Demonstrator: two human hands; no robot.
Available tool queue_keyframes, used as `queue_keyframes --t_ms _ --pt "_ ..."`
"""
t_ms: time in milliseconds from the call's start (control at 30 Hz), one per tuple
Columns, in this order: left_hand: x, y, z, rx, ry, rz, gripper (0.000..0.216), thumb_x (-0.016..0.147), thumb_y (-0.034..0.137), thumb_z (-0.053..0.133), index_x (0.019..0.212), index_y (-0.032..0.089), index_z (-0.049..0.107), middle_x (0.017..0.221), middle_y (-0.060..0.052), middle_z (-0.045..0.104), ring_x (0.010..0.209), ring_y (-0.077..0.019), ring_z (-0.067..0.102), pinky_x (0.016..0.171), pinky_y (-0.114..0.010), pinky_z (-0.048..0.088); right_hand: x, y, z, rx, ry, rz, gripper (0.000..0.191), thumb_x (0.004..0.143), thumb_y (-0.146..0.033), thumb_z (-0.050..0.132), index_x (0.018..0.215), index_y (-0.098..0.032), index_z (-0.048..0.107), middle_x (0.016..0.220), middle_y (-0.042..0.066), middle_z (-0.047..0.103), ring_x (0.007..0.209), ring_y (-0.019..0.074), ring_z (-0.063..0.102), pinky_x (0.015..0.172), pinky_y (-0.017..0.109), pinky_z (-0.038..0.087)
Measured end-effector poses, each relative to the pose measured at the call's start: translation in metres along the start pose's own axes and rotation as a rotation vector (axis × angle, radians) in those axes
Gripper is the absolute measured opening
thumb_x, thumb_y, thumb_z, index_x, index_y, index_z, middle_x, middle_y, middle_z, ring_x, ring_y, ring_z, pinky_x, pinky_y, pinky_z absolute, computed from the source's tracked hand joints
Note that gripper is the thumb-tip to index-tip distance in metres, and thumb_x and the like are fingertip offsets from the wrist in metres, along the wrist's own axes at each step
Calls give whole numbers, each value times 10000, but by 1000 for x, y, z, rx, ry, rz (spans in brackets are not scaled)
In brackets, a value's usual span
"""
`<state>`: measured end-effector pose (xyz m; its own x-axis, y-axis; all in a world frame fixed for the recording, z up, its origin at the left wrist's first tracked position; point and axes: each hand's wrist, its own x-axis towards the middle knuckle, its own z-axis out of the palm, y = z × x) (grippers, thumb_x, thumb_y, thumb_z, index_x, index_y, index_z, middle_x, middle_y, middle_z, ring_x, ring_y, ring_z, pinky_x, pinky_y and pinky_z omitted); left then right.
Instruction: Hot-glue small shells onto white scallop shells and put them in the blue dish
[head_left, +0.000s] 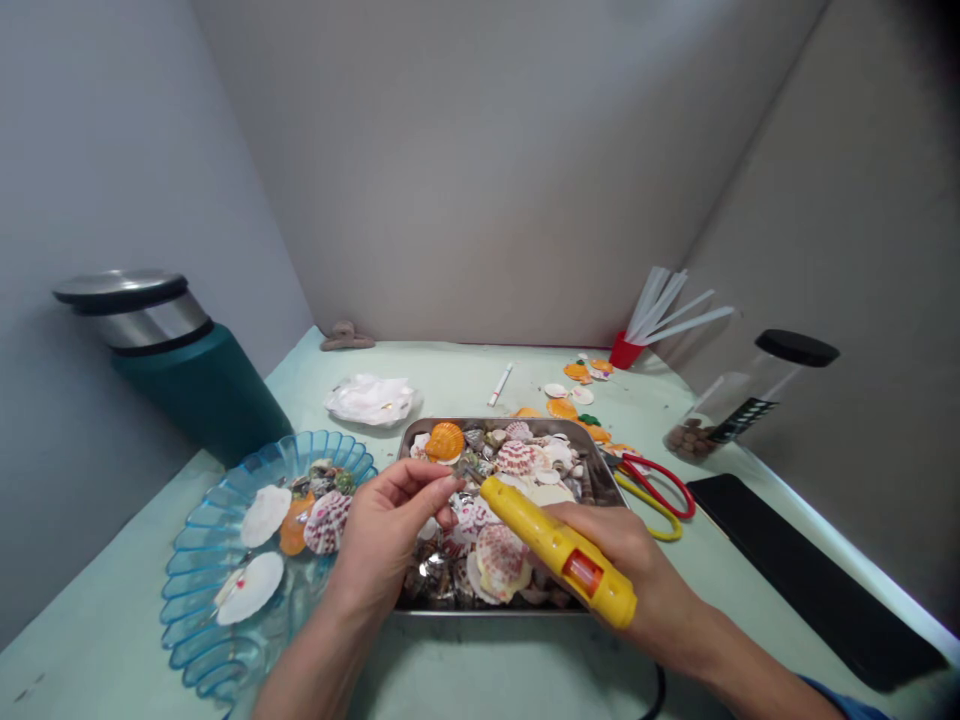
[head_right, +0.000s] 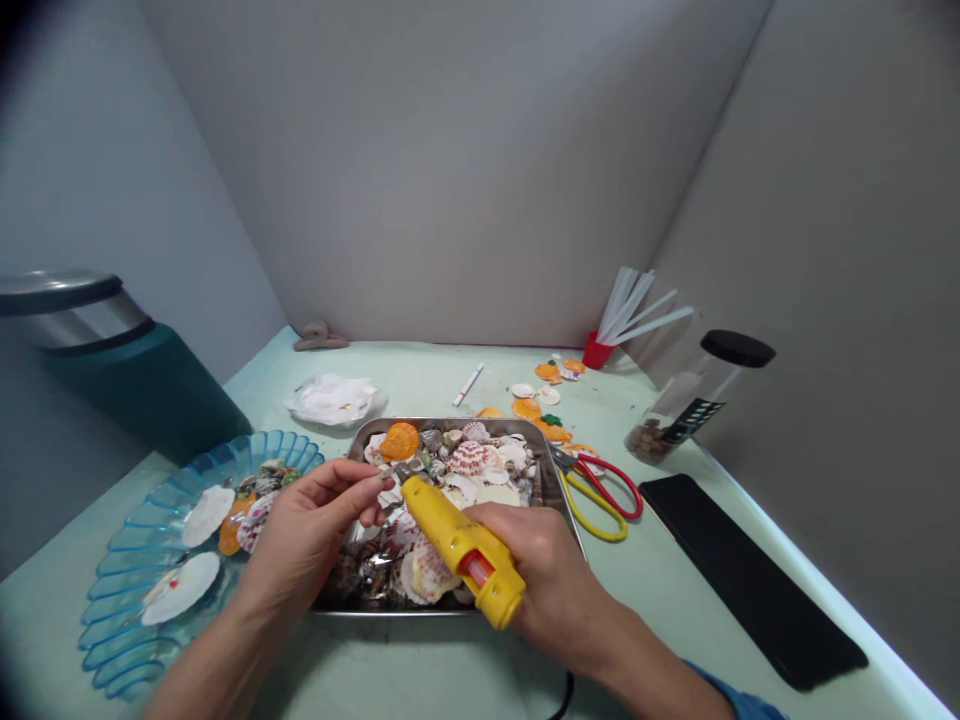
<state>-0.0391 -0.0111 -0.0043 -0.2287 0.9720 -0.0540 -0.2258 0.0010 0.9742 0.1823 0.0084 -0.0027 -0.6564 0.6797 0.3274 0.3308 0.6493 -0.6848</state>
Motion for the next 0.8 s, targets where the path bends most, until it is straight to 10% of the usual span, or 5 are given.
queue_keyframes --t_ms 800 --pt "0 1 1 -46 15 -11 160 680 253 749 751 146 654 492 42 585 494 -70 526 557 -178 429 0 1 1 -3 20 22 101 865 -242 534 868 -166 600 759 41 646 641 148 573 618 251 451"
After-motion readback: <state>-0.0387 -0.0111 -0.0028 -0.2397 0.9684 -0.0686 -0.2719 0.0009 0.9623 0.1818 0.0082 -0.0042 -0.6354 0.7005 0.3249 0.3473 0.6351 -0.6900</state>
